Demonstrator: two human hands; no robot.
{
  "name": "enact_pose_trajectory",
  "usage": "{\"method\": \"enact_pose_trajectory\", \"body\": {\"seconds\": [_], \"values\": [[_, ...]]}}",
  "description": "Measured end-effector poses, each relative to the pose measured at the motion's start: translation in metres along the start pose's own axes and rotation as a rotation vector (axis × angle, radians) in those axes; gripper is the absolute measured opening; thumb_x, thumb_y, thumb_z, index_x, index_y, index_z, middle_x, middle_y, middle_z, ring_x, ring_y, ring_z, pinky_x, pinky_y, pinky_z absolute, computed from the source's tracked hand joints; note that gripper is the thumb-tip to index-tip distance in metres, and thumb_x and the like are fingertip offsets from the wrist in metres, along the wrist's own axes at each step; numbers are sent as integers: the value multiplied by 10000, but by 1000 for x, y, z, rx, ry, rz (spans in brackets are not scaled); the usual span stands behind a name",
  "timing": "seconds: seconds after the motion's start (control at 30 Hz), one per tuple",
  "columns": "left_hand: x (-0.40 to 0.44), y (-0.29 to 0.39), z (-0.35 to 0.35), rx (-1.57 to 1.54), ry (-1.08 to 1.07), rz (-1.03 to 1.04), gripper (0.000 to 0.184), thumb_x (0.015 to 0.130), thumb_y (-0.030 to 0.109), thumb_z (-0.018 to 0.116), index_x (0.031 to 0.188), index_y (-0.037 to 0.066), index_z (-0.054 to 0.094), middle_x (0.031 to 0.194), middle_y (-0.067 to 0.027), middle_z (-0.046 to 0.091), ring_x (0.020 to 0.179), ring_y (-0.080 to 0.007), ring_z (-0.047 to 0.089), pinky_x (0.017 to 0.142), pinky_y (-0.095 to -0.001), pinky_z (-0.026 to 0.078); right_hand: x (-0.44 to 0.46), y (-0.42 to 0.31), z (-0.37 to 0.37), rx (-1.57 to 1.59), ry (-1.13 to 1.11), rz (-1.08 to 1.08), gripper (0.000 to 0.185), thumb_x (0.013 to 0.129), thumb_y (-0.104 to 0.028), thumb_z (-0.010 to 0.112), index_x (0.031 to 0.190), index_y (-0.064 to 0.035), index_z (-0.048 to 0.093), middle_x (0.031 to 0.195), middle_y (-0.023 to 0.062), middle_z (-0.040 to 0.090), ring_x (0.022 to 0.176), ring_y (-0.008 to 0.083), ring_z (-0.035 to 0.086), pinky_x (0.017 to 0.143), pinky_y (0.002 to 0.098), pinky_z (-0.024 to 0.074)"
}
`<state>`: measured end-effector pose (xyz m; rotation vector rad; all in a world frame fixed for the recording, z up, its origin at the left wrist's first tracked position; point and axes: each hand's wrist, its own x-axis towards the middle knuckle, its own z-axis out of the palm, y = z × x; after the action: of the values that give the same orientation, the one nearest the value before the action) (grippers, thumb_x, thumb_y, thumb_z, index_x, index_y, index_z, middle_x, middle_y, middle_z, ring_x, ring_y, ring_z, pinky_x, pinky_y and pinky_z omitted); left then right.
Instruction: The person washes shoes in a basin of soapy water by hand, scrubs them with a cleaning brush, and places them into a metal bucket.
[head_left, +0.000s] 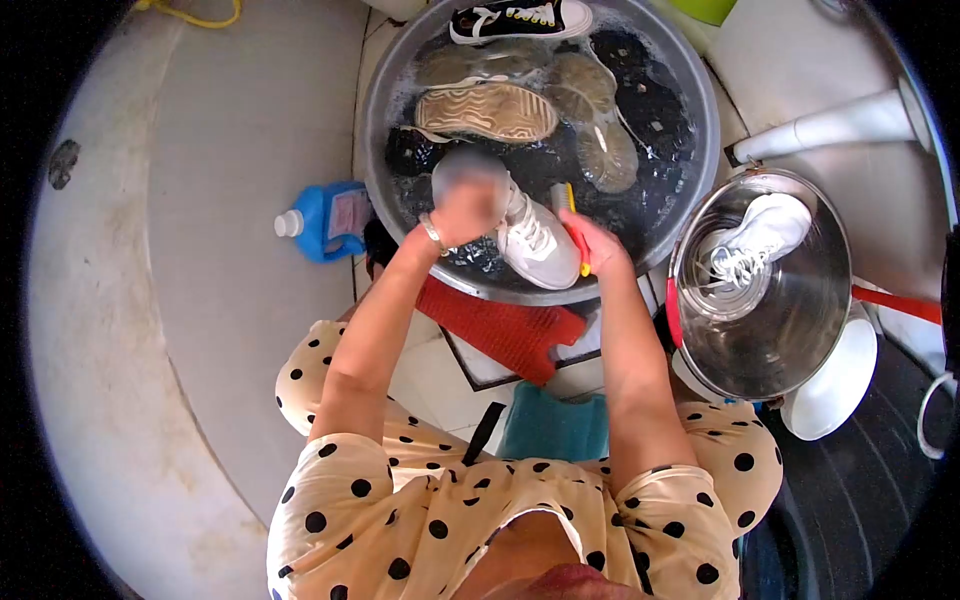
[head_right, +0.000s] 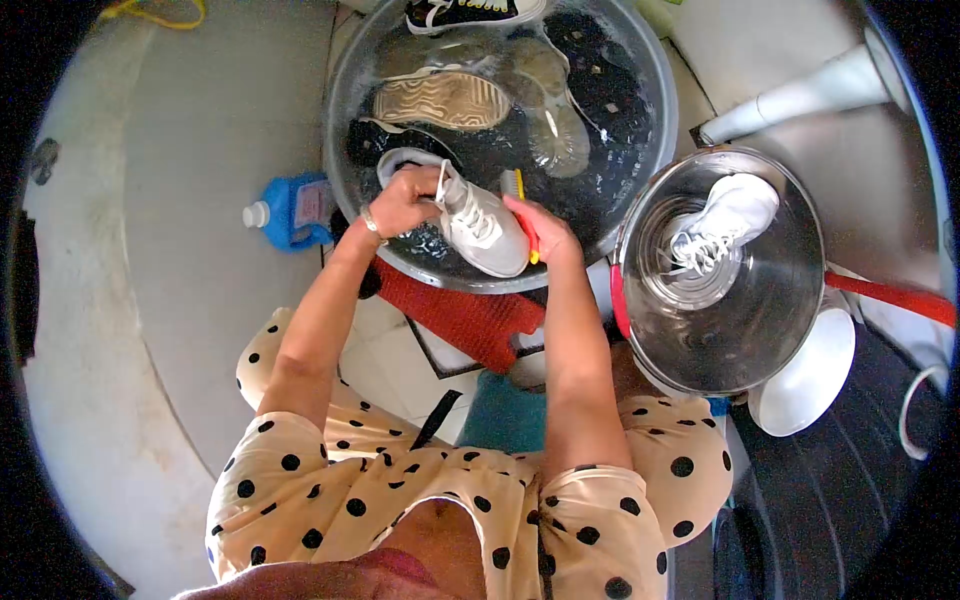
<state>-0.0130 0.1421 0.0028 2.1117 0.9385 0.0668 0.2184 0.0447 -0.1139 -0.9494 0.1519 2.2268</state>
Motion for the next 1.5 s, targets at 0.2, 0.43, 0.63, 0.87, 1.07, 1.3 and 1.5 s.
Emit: {"method": "enact_pose_trajectory", "body": {"seconds": [0.2,0.43,0.63,0.87,1.07,1.3,1.5], "values": [[4,15,45,204,197,-109,369,678,155,682,1046,138,679,1115,-88,647,1106,-279,551,947,-424,361,-10,-22,-20,-312,168,-411,319,700,-32,755,987,9,620,889,99,669,789,200,652,723,303,521],[28,-46,127,-334,322,-493,562,857,527,604,947,-23,679,966,-202,661,969,-301,607,898,-349,420,27,-2,-30,-899,647,-682,357,701,-47,765,1035,-8,647,921,70,696,827,148,641,760,293,495],[41,-74,152,133,289,-540,346,860,358,587,831,42,724,1006,-212,664,945,-404,567,954,-512,358,44,-4,-22,-921,789,-422,318,712,-118,766,979,1,644,857,87,693,754,172,636,719,325,496],[60,-74,164,587,163,-348,273,876,199,465,1006,127,694,1067,-118,673,989,-351,624,996,-485,394,40,28,-6,-920,946,-779,334,696,-154,758,976,-32,624,879,164,683,810,332,666,751,407,502],[73,-108,158,-150,159,-322,349,860,304,488,980,40,682,1120,-253,606,1131,-401,522,1043,-476,339,42,62,17,-1020,1144,-633,369,713,-199,760,990,-8,608,869,224,665,849,410,644,763,464,496],[68,-92,134,621,167,-142,171,695,210,608,763,88,708,824,-158,671,827,-309,653,743,-419,519,33,26,10,-869,792,-442,381,708,-200,772,990,14,631,850,157,684,771,301,667,707,422,510],[75,-27,33,-470,423,-522,292,697,263,616,795,2,704,826,-218,668,758,-353,642,735,-402,502,-51,-20,49,32,133,-155,579,850,-479,622,1287,-111,530,1256,98,587,1100,329,580,865,626,448]]}}
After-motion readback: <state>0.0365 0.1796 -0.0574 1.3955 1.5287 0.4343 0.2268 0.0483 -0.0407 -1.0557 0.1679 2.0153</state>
